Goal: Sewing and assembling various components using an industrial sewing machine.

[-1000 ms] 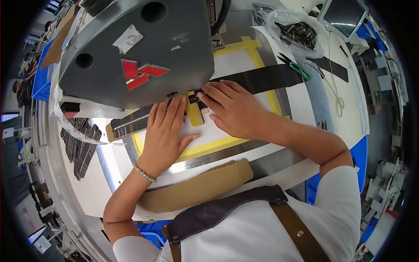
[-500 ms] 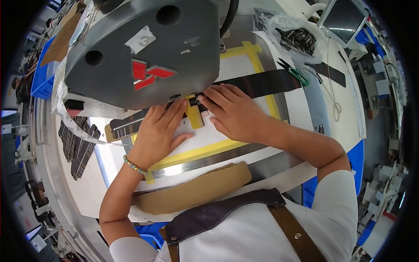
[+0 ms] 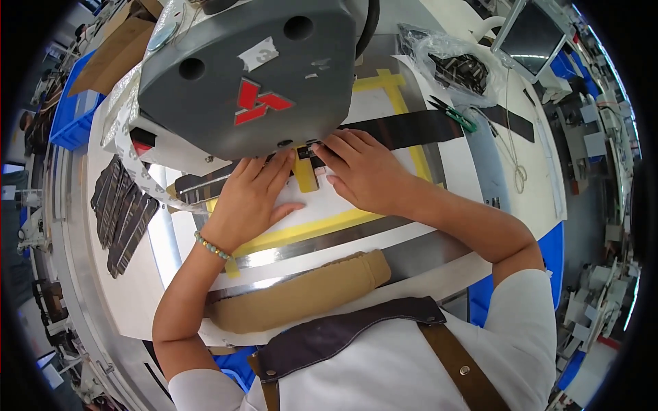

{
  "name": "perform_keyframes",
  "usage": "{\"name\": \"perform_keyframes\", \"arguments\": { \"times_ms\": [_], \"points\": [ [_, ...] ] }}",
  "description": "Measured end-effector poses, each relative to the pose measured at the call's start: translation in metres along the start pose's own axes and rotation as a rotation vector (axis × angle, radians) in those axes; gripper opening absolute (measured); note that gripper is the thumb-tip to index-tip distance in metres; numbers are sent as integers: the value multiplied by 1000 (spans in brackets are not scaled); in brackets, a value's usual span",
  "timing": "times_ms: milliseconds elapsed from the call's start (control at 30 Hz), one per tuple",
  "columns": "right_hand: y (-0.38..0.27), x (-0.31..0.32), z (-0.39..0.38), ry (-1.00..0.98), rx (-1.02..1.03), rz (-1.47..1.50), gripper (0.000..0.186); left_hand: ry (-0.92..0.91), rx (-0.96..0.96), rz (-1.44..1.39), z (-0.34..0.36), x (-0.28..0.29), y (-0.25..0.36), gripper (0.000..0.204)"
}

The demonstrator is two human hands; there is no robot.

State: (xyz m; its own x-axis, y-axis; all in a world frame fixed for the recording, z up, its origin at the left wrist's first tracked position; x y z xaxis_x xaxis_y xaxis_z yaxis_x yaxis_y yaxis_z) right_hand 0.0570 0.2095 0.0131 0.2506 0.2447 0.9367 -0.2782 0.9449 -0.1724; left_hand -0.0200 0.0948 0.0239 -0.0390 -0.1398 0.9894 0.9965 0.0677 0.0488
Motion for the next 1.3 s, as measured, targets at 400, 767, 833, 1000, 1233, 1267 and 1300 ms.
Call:
{"name": "perform_keyframes", "arguments": {
  "times_ms": [400,767,833,1000,1233,1267,1300],
  "points": [
    [-11,6,5,64,-17,-16,54,54,14,-6,-2,-3,-3,83],
    [-9,7,8,40,-28,14,61,47,52,-42,-2,-5,-7,82],
    [-6,5,8,16,-54,27,61,41,54,-50,-2,-5,-7,83],
    [-6,6,8,23,-64,39,61,57,71,-50,-2,-3,-9,84],
    [-7,8,8,37,-61,35,60,57,66,-33,-2,-1,-7,85],
    [-8,9,8,48,-45,43,60,52,57,-28,-1,-1,-7,84],
    [-5,6,8,27,-64,37,60,77,53,-35,-2,2,-6,84]
  ]
}}
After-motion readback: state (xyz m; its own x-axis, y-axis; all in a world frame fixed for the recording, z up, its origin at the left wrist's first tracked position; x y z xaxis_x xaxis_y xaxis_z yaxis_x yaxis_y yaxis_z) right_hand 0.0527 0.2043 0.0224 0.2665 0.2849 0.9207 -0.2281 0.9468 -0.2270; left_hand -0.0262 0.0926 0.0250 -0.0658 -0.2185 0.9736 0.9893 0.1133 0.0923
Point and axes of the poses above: each hand's wrist, its own z-axis towards the middle knuckle, its own x-axis out of the back of the hand, y = z × x, the point moved 10 cm from there along z, towards the middle knuckle, and after that the axes turned 3 degrees about -y, right-handed, at the moved point
